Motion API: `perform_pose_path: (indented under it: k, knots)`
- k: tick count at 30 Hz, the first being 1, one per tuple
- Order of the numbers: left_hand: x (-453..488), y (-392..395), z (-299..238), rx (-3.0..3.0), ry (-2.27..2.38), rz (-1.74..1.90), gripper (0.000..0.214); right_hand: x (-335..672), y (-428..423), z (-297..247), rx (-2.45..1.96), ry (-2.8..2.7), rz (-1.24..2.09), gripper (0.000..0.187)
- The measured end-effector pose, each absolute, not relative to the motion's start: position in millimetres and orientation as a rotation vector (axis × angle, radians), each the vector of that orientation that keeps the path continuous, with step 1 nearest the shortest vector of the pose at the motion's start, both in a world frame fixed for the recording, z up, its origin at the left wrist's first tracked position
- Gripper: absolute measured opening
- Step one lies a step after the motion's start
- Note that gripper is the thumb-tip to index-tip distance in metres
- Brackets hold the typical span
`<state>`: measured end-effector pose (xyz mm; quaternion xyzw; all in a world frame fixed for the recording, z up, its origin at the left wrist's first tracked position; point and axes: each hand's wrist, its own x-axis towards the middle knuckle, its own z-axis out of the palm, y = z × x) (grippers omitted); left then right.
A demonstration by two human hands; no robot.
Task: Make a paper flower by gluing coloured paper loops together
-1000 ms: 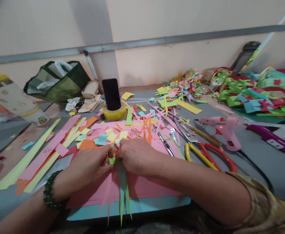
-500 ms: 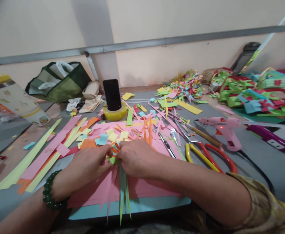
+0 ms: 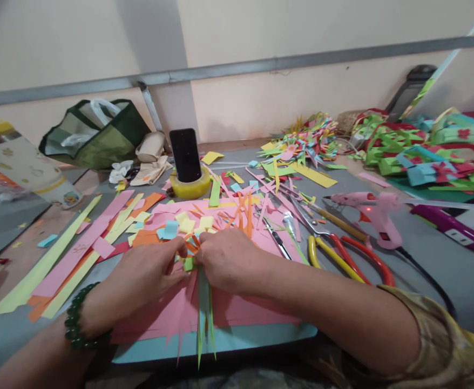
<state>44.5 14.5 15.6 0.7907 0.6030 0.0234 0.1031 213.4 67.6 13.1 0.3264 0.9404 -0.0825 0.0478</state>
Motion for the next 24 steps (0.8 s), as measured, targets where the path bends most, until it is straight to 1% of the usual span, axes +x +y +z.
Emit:
perform_pose_path:
  k: [3, 6, 8, 11, 14, 18, 24]
  knots:
    - [37, 7, 30, 2.339, 1.594, -0.064, 0.014, 213, 67, 19, 0.995, 2.850, -0.298, 0.030]
    - [31, -1, 34, 2.422, 1.421, -0.159, 0.020, 214, 67, 22, 0.995, 2.881, -0.370, 0.031]
    - [29, -4, 30, 2.457, 1.389, -0.130, 0.019, 215, 68, 21, 0.977, 2.901, -0.374, 0.031]
    - [30, -5, 22, 2.471, 1.380, -0.075, 0.016, 216, 68, 17, 0.960, 2.910, -0.362, 0.036]
    - [32, -3, 21, 2.486, 1.374, -0.101, 0.015, 216, 68, 13, 0.993, 2.908, -0.372, 0.037]
    - [34, -2, 28, 2.496, 1.364, -0.087, 0.018, 215, 68, 14, 1.013, 2.951, -0.314, 0.031]
    - [37, -1, 32, 2.463, 1.346, -0.045, 0.020, 212, 63, 16, 0.907, 2.963, -0.143, 0.034]
